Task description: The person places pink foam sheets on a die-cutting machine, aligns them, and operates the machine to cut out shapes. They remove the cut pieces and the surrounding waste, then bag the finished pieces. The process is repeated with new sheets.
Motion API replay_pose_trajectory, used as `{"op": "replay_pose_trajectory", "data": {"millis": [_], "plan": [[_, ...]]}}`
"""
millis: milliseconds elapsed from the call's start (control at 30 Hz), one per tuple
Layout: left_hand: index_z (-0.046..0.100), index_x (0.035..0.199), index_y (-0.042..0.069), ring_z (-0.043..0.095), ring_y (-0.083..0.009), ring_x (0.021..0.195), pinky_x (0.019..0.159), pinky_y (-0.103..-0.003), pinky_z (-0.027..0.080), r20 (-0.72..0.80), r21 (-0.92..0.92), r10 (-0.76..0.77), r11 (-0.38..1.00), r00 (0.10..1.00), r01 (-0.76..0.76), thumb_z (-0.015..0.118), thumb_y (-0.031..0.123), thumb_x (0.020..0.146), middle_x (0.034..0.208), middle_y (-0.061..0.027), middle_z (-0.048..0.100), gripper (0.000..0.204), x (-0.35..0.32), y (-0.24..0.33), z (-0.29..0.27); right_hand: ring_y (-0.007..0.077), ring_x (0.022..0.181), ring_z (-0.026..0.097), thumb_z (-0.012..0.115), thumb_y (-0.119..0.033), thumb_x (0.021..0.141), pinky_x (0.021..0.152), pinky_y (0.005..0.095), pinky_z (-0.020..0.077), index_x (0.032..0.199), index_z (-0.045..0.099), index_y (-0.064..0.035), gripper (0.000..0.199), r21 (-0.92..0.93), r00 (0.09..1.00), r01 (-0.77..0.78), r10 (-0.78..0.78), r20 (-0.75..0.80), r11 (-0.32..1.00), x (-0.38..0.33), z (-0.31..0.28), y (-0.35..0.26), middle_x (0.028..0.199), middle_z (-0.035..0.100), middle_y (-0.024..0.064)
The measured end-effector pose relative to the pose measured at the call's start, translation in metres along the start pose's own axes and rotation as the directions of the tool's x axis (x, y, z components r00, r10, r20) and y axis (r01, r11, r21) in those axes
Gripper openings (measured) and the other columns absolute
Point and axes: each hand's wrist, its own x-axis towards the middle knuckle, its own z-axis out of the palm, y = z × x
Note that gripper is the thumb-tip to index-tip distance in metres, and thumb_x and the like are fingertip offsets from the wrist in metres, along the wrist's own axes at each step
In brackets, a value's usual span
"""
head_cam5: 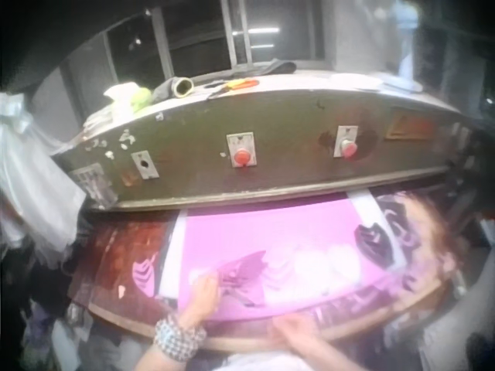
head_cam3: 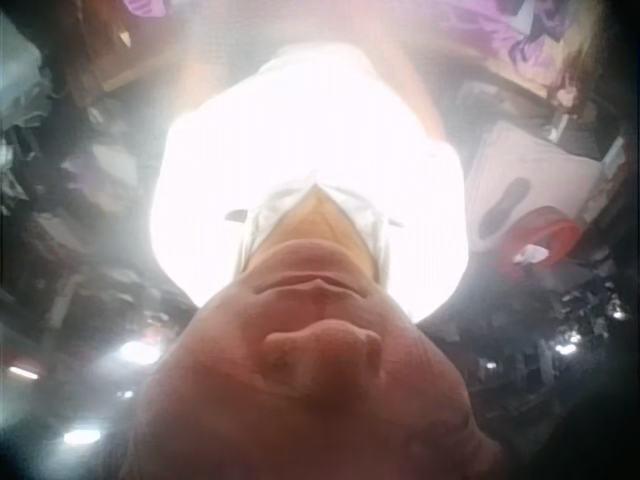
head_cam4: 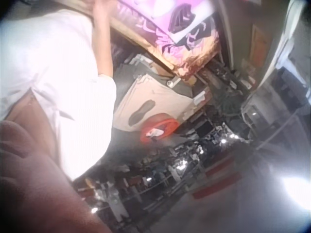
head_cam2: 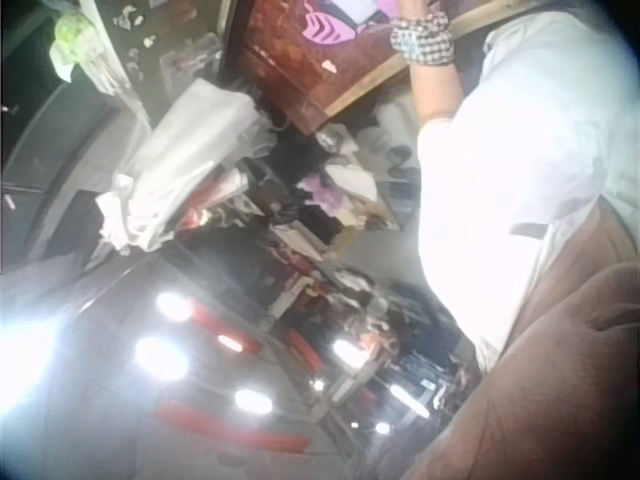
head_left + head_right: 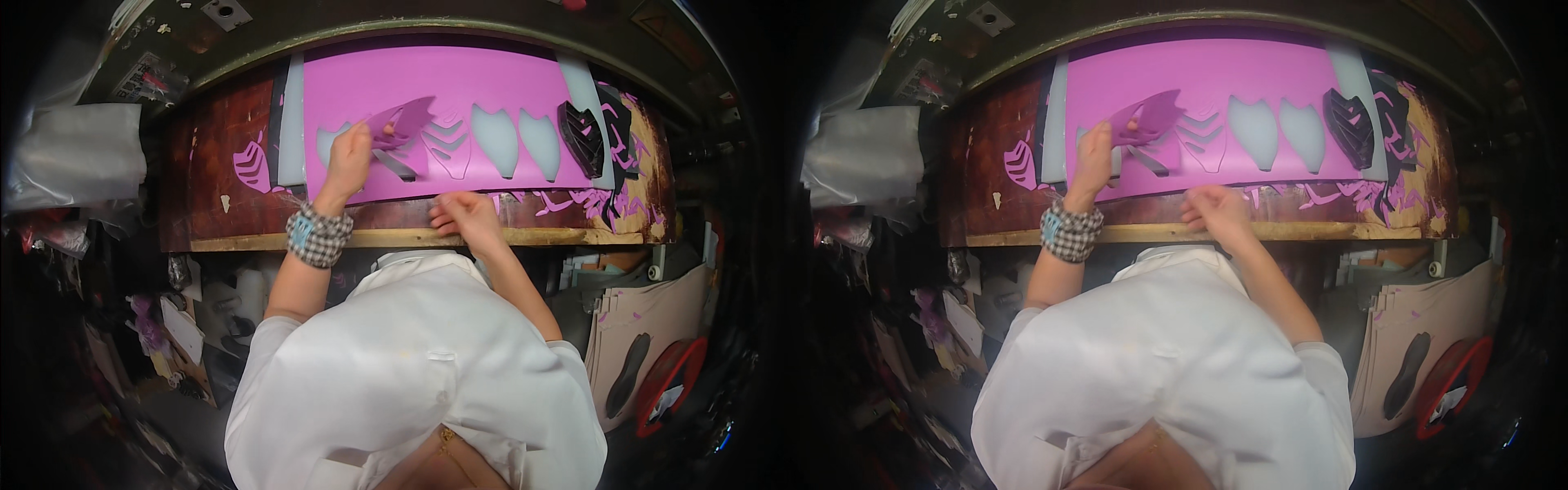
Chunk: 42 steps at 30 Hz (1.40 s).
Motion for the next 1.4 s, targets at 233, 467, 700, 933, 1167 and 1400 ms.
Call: {"op": "replay_pose_trajectory", "data": {"millis": [233, 467, 700, 933, 1167, 1400], "plan": [[0.06, 0.104, -0.004, 0.053, -0.0211, 0.116, 0.103, -0.036, 0.038, 0.07, -0.683, -0.031, 0.727, 0.997, 0.07, 0.048, 0.015, 0.096, 0.103, -0.009, 0.061, 0.024, -0.063, 0.022, 0.018, 0.003, 0.058, 0.044, 0.064, -0.014, 0.094, 0.051, 0.0193, 0.0361, 0.075, 0.05, -0.0032, 0.026, -0.364, 0.752, 0.61, -0.659, -0.013, 0.704, -0.025, 0.026, -0.052, 0.064, 0.051, -0.0028], [0.054, 0.104, -0.003, 0.051, -0.0205, 0.098, 0.091, -0.037, 0.042, 0.305, -0.77, -0.068, 0.569, 0.95, 0.288, 0.044, 0.021, 0.098, 0.093, -0.007, 0.053, 0.027, -0.095, 0.035, 0.018, 0.01, 0.051, 0.045, 0.07, -0.025, 0.089, 0.046, 0.0289, 0.0373, 0.067, 0.052, -0.0029, 0.036, -0.424, 0.808, 0.578, -0.561, 0.178, 0.698, -0.026, 0.036, -0.044, 0.053, 0.048, 0.0041], [0.054, 0.102, -0.003, 0.06, -0.027, 0.097, 0.087, -0.043, 0.05, 0.232, -0.87, -0.204, 0.395, 0.951, 0.296, 0.042, 0.021, 0.102, 0.096, -0.0115, 0.058, 0.027, -0.128, 0.036, 0.012, 0.0115, 0.049, 0.049, 0.053, -0.022, 0.098, 0.045, 0.0259, 0.0375, 0.084, 0.062, -0.0029, 0.026, -0.257, 0.794, 0.605, -0.545, 0.27, 0.754, -0.03, 0.02, -0.009, 0.063, 0.056, 0.0047], [0.053, 0.107, -0.004, 0.061, -0.0299, 0.099, 0.092, -0.043, 0.047, 0.008, -0.941, -0.302, 0.32, 0.953, 0.109, 0.04, 0.03, 0.101, 0.095, -0.0123, 0.058, 0.036, -0.164, 0.05, -0.025, 0.0182, 0.056, 0.057, 0.06, -0.02, 0.095, 0.055, 0.0268, 0.0493, 0.102, 0.062, 0.0007, 0.022, 0.112, 0.97, 0.156, -0.174, 0.169, 0.981, -0.02, -0.051, -0.039, 0.083, 0.064, 0.0151], [0.055, 0.095, -0.005, 0.06, -0.0257, 0.094, 0.087, -0.038, 0.047, 0.015, -0.854, -0.179, 0.51, 0.984, 0.106, 0.039, 0.027, 0.101, 0.088, -0.0093, 0.056, 0.036, -0.181, 0.035, -0.028, 0.0214, 0.095, 0.062, 0.072, -0.004, 0.08, 0.08, 0.0314, 0.0505, 0.114, 0.065, -0.0003, 0.035, -0.315, 0.745, 0.627, -0.431, 0.51, 0.712, -0.026, 0.043, -0.04, 0.109, 0.063, 0.0128], [0.067, 0.105, -0.005, 0.063, -0.0129, 0.077, 0.071, -0.03, 0.051, -0.261, -0.447, -0.293, 0.881, 0.92, 0.154, 0.052, 0.011, 0.094, 0.089, -0.0069, 0.07, 0.025, -0.189, 0.047, -0.013, 0.0299, 0.088, 0.062, 0.073, -0.004, 0.078, 0.079, 0.0347, 0.0509, 0.106, 0.068, 0.0008, 0.029, -0.447, 0.504, 0.851, -0.667, 0.549, 0.276, -0.021, 0.079, -0.022, 0.102, 0.063, 0.0152]]}}
